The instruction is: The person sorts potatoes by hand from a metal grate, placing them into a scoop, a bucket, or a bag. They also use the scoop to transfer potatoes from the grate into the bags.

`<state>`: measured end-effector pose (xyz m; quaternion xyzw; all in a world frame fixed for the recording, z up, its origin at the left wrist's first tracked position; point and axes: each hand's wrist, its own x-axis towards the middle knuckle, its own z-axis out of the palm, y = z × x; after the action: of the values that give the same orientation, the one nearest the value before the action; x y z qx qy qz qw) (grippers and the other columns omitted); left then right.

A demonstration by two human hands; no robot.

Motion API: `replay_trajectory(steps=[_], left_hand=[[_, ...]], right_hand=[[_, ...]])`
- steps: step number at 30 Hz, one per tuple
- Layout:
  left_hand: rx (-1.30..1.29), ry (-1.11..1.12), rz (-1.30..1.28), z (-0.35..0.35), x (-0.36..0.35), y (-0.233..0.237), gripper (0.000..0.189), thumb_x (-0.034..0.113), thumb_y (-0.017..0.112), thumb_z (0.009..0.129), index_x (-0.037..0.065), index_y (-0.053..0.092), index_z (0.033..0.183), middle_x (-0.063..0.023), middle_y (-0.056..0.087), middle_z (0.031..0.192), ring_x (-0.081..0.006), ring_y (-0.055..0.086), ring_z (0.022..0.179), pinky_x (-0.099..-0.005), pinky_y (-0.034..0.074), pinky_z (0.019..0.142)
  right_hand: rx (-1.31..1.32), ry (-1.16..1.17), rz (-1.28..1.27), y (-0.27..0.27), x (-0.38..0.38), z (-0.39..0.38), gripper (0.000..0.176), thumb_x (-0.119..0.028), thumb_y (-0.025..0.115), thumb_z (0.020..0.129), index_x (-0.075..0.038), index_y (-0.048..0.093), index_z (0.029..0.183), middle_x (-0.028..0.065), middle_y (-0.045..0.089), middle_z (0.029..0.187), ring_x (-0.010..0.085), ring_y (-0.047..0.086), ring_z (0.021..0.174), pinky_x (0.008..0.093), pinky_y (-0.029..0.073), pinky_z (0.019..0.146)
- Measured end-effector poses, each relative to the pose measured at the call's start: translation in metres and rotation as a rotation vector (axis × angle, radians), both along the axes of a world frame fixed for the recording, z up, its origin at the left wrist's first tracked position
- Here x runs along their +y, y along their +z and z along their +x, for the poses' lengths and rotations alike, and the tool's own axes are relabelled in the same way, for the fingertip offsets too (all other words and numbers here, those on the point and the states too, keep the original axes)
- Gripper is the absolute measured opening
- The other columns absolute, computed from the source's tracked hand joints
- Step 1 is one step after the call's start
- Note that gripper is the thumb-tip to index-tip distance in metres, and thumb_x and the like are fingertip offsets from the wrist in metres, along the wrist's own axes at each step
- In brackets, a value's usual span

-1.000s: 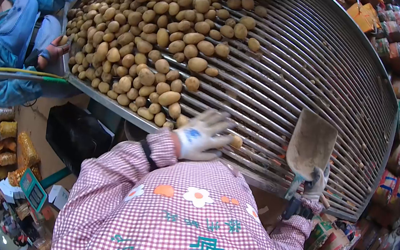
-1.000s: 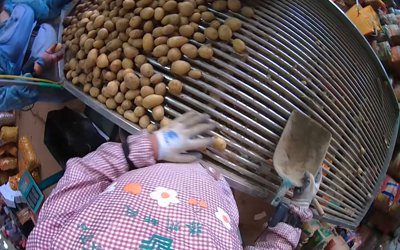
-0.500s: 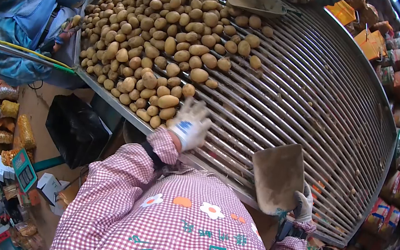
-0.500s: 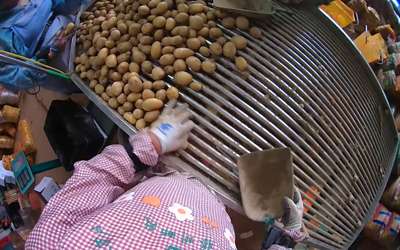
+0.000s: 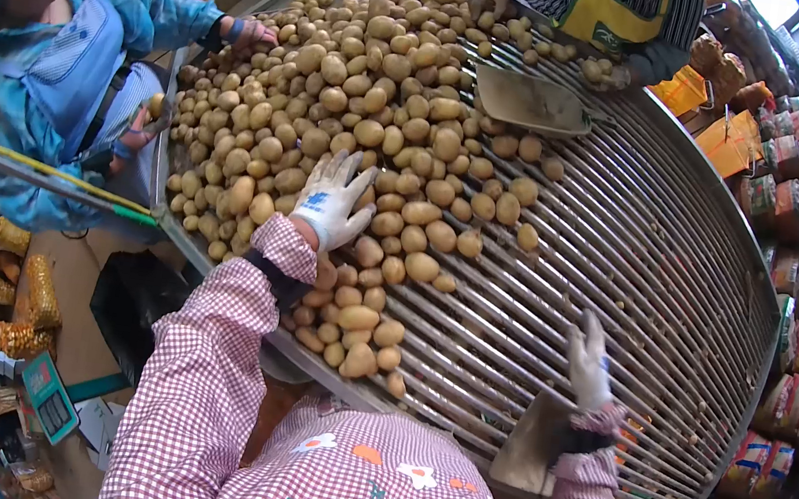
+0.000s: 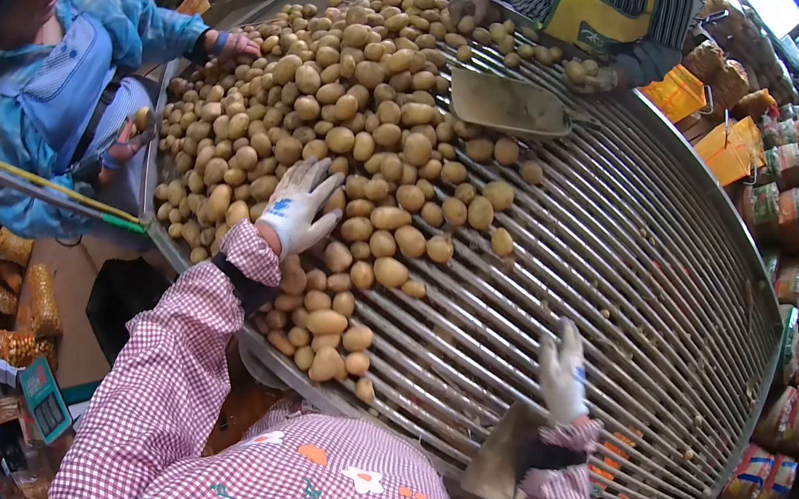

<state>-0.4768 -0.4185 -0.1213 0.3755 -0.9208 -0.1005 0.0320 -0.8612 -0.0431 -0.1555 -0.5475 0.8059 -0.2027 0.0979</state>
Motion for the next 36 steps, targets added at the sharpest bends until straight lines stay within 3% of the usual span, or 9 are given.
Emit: replay_trajectory(steps=[1,3,5,6,11,16,25,31,36], left_hand=[[-0.038,-0.002,0.019,-0.007,-0.018,0.0,0.067,0.038,0.058,0.094,0.012,0.041,0.154,-0.0233,0.033,0.16,-0.0428,0.025,0.151,-0.0529,0.017,0.124],[-0.005,-0.016,-0.045,-0.017,-0.055,-0.014,0.069,0.036,0.058,0.095,0.013,0.037,0.156,-0.0232,0.032,0.16,-0.0421,0.024,0.151,-0.0528,0.017,0.125],[-0.077,-0.024,-0.03,-0.027,-0.086,-0.019,0.069,0.031,0.06,0.093,0.014,0.037,0.156,-0.0213,0.036,0.158,-0.0395,0.026,0.151,-0.0533,0.02,0.123],[-0.056,-0.065,-0.034,-0.03,-0.099,-0.019,0.069,0.029,0.061,0.092,0.014,0.038,0.155,-0.0196,0.038,0.157,-0.0385,0.027,0.15,-0.0536,0.024,0.121],[-0.131,-0.087,-0.089,-0.051,-0.124,-0.018,0.071,0.021,0.066,0.086,0.016,0.042,0.152,-0.0143,0.04,0.154,-0.0349,0.029,0.15,-0.0529,0.036,0.111],[0.035,-0.066,-0.134,-0.062,-0.152,-0.033,0.072,0.019,0.067,0.085,0.017,0.041,0.153,-0.0126,0.041,0.153,-0.0345,0.031,0.149,-0.0534,0.039,0.11],[-0.271,0.036,-0.117,-0.099,-0.235,-0.027,0.074,0.024,0.064,0.09,0.023,0.034,0.157,-0.0128,0.034,0.161,-0.0355,0.023,0.153,-0.0525,0.028,0.12],[-0.246,0.007,-0.122,-0.092,-0.216,-0.029,0.07,0.021,0.061,0.091,0.022,0.035,0.157,-0.0109,0.033,0.162,-0.0315,0.023,0.154,-0.0544,0.026,0.121],[0.023,-0.186,-0.012,-0.041,-0.161,-0.025,0.067,0.012,0.06,0.084,0.009,0.042,0.149,-0.0188,0.052,0.142,-0.0375,0.05,0.132,-0.053,0.035,0.115]], right_hand=[[0.182,0.053,-0.017,-0.031,-0.018,0.003,0.045,-0.021,0.057,0.102,0.005,0.052,0.138,0.0296,0.053,0.138,0.0433,0.05,0.129,0.0471,0.039,0.112],[-0.145,-0.407,0.173,-0.055,-0.059,0.024,0.056,-0.037,0.049,0.104,0.001,0.049,0.144,0.0258,0.044,0.152,0.0456,0.038,0.14,0.0532,0.029,0.118],[0.204,-0.702,0.465,-0.052,-0.098,0.072,0.066,-0.045,0.045,0.104,-0.003,0.039,0.153,0.0193,0.032,0.162,0.0403,0.027,0.15,0.0576,0.019,0.122],[0.24,-0.721,0.512,-0.057,-0.101,0.08,0.071,-0.048,0.041,0.104,-0.005,0.03,0.159,0.0157,0.022,0.168,0.0362,0.017,0.155,0.0592,0.01,0.123],[0.312,-0.696,0.43,-0.058,-0.1,0.088,0.065,-0.04,0.044,0.104,-0.005,0.032,0.158,0.0163,0.023,0.168,0.0367,0.019,0.155,0.0574,0.009,0.124],[0.311,-0.71,0.451,-0.055,-0.105,0.089,0.065,-0.04,0.044,0.104,-0.005,0.033,0.157,0.0159,0.025,0.167,0.0372,0.018,0.154,0.0564,0.007,0.125],[0.325,-0.711,0.454,-0.056,-0.102,0.087,0.064,-0.04,0.045,0.104,-0.005,0.036,0.156,0.0161,0.029,0.165,0.0344,0.019,0.155,0.0562,0.006,0.126],[0.296,-0.708,0.478,-0.053,-0.103,0.087,0.065,-0.041,0.044,0.104,-0.005,0.033,0.158,0.0155,0.027,0.166,0.0348,0.017,0.155,0.0562,0.004,0.126],[0.302,-0.708,0.454,-0.055,-0.103,0.087,0.064,-0.038,0.047,0.103,-0.006,0.034,0.157,0.017,0.028,0.165,0.0354,0.019,0.154,0.0569,0.007,0.125]])
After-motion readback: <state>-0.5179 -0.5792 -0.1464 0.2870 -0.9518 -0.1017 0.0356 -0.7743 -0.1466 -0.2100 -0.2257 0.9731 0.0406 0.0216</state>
